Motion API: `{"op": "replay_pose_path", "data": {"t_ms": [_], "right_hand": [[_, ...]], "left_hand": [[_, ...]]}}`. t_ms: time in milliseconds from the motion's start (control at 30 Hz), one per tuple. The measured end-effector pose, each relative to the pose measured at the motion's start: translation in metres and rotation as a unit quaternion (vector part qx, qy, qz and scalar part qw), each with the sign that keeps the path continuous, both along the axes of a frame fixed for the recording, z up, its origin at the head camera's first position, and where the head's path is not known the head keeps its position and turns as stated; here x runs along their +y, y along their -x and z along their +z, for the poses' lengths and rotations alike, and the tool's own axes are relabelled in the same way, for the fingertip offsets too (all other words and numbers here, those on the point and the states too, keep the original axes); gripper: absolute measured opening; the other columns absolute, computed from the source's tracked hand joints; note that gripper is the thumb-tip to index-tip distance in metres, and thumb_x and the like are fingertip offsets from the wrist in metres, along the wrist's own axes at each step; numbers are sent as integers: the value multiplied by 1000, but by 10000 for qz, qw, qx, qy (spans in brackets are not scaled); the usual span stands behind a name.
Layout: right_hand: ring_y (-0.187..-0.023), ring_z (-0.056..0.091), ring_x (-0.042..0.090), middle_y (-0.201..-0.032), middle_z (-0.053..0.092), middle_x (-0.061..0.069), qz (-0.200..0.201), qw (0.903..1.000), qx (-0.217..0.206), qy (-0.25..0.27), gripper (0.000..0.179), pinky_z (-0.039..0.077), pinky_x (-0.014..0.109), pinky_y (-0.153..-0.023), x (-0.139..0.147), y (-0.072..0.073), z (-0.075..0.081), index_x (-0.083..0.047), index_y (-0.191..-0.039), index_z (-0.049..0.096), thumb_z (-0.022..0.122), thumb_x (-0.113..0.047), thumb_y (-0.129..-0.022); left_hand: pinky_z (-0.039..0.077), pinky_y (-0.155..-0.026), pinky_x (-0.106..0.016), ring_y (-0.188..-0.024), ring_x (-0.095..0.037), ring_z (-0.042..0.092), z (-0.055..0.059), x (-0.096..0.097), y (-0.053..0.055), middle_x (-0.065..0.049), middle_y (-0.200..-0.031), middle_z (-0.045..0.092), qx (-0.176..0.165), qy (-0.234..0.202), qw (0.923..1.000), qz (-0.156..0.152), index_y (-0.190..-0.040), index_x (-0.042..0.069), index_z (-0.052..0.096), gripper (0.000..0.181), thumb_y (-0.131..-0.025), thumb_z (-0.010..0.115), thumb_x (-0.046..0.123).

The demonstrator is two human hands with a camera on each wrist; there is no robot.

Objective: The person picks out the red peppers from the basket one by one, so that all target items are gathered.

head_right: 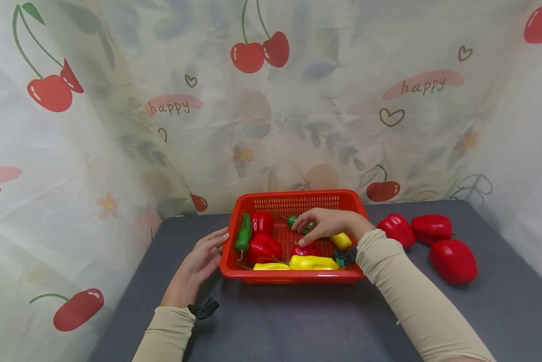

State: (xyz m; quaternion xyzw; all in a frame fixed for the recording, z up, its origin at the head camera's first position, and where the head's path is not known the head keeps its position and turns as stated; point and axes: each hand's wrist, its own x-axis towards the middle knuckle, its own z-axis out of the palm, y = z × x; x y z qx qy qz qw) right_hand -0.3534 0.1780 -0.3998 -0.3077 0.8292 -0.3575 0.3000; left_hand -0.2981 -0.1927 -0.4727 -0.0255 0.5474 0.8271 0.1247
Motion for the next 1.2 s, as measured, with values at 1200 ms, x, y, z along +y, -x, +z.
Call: {"op": "replay_pose_path", "data": {"t_ms": [1200], "right_hand": [[-127,58,28,-136,69,5,17,9988,-237,-428,51,59,42,-101,-5,1,-8,-11,-136,71,86,-29,-90]], "left_hand": [[63,-91,-32,-104,-17,72,1,0,-1,-4,-131,70,-3,-58,10000,-29,-152,1,52,46,-108,60,10]]}}
